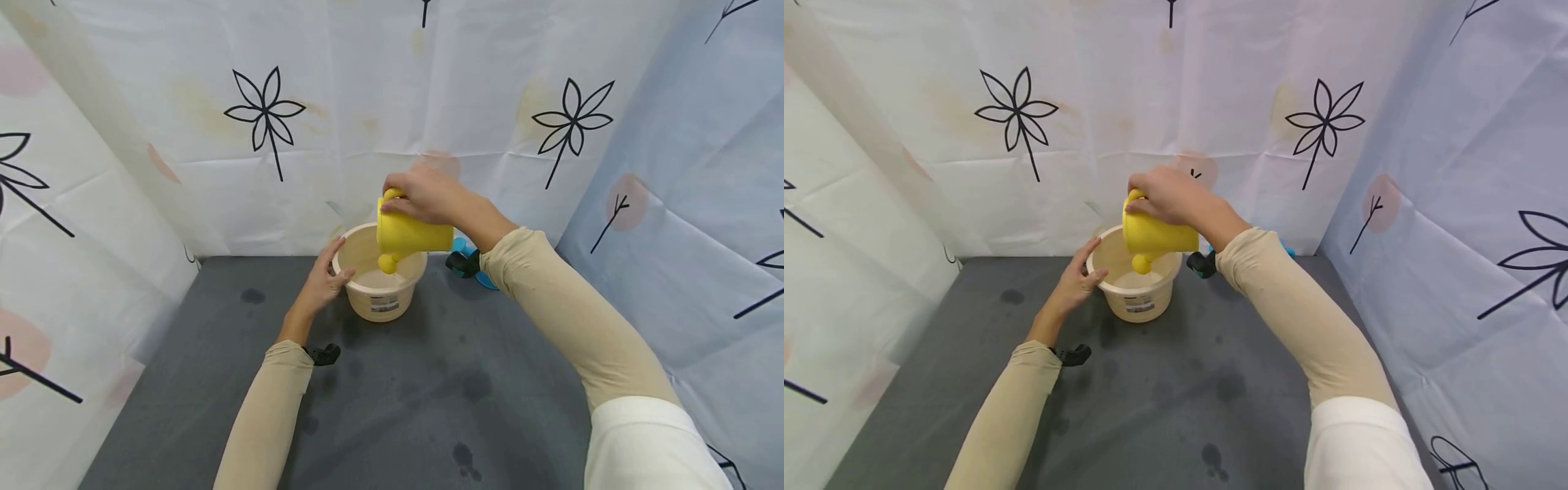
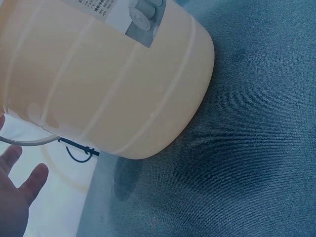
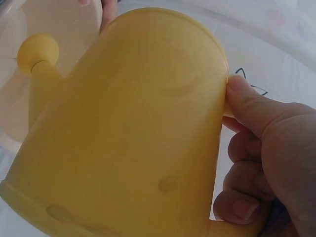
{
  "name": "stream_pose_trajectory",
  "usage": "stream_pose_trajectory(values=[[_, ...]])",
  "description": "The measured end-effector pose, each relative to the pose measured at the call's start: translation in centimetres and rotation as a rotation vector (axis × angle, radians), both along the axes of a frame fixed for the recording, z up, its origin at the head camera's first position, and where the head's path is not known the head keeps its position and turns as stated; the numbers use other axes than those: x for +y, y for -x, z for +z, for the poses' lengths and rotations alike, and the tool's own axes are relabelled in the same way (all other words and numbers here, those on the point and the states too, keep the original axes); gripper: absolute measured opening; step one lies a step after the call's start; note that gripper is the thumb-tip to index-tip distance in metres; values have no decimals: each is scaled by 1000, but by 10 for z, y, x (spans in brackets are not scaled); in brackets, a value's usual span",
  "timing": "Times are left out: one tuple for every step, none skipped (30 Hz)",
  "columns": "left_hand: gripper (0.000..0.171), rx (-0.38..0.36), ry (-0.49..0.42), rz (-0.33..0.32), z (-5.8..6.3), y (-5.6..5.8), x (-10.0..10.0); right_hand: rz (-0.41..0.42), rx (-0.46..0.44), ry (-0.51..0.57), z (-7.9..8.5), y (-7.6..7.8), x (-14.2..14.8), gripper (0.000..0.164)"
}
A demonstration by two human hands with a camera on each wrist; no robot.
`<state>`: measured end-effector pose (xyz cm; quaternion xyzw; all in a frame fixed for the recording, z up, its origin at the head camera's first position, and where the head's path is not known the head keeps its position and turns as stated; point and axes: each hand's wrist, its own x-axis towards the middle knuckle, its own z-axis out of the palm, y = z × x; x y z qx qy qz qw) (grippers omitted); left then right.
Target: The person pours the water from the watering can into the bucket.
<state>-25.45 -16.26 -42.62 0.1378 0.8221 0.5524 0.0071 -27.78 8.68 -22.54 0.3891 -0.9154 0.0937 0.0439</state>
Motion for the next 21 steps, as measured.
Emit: stream_pose_trajectory(values=[[75,-2,-1,-1,0,0,0,1,0,-2,1,0,0,30],[75,-2,-3,1,0,-1,0,5,5,-4,2,-1,-1,30],[75,-4,-4,2,0,-1,0,7,10,-7,2,-1,-1,30],[75,-4,-3,2,0,-1,0,8,15,-9,2,-1,-1,30],[75,-3,-2,3,0,-1,0,11,21,-12,3,-1,-1,30],[75,-4,1,3,0,-2,0,12,26,-14,3,-1,-1,30],[75,-3,0,4,0,-2,0,14,31,-15,3,-2,-1,29],[76,-3,2,5,1,-2,1,15,36,-15,4,-2,-1,29],[76,-3,3,6,1,-2,1,17,37,-14,4,-2,-1,29],[76,-2,2,7,1,-2,1,18,39,-12,4,-2,-1,29],[76,-5,-1,9,1,-2,1,19,39,-12,4,-2,-1,29],[76,-7,-3,11,1,-2,2,21,40,-12,4,-2,-1,29],[76,-7,-3,12,1,-2,2,22,39,-11,4,-2,0,29],[76,-9,-3,12,1,-2,2,22,38,-13,4,-1,0,29],[76,-10,-5,13,1,-2,2,22,37,-14,4,-1,0,29],[76,-12,-6,14,2,-2,2,22,37,-16,4,-1,0,29],[76,-14,-6,14,2,-2,2,21,36,-17,4,-1,0,29],[76,-16,-6,14,2,-2,2,21,35,-18,4,-1,0,29],[76,-17,-5,14,2,-2,2,21,33,-20,4,0,0,29],[75,-20,-6,15,3,-2,2,20,33,-22,4,0,0,29],[75,-22,-3,16,3,-2,2,20,34,-23,4,0,0,29]])
